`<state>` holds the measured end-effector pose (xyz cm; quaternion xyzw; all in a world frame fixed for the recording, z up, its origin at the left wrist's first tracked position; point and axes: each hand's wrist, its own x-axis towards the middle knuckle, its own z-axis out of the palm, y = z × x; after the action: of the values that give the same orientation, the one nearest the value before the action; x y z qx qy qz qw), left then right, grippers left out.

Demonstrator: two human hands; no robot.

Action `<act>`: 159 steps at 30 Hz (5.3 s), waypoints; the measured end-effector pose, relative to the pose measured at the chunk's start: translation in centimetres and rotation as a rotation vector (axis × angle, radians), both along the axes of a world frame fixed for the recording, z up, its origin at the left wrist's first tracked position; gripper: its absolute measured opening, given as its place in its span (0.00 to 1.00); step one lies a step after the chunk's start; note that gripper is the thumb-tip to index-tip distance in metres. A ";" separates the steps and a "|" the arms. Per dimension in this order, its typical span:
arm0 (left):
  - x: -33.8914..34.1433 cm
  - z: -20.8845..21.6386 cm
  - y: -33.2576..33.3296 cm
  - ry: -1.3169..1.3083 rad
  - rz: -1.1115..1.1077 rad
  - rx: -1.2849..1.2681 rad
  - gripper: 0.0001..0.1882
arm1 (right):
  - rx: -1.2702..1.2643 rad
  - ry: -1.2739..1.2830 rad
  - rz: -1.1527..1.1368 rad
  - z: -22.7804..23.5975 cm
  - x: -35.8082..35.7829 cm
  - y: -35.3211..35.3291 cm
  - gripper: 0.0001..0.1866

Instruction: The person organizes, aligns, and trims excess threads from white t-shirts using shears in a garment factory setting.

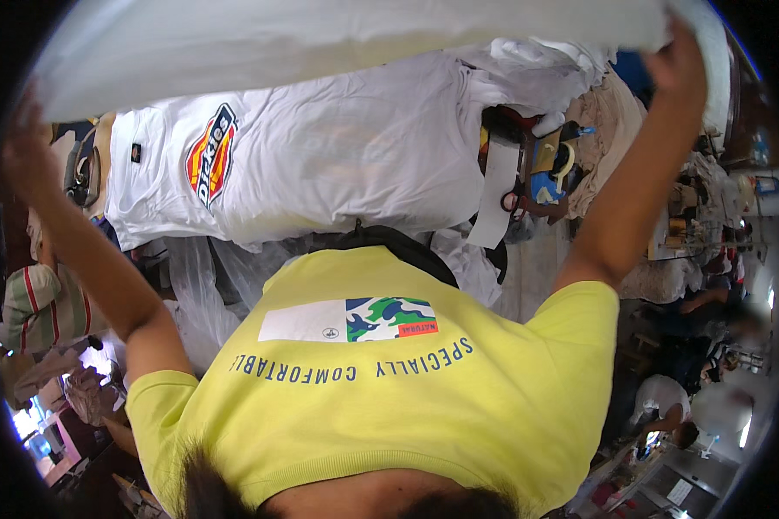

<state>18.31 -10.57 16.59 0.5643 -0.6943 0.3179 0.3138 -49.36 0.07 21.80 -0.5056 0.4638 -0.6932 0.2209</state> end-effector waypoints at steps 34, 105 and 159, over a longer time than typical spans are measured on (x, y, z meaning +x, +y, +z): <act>-5.1 -35.5 14.4 2.402 -0.567 0.491 0.12 | 0.537 -0.092 -0.005 -36.7 13.3 16.6 0.18; -4.7 -34.1 5.4 2.295 -0.603 0.474 0.21 | 0.391 0.317 -0.429 -38.8 14.8 14.2 0.11; -3.0 -30.5 16.4 0.640 0.059 1.056 0.08 | 1.157 0.077 0.247 -31.9 6.6 17.4 0.05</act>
<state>15.32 5.86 -13.89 0.7297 -0.6135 -0.2452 0.1762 -42.76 17.44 -10.13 -0.3780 0.7117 -0.2779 0.5229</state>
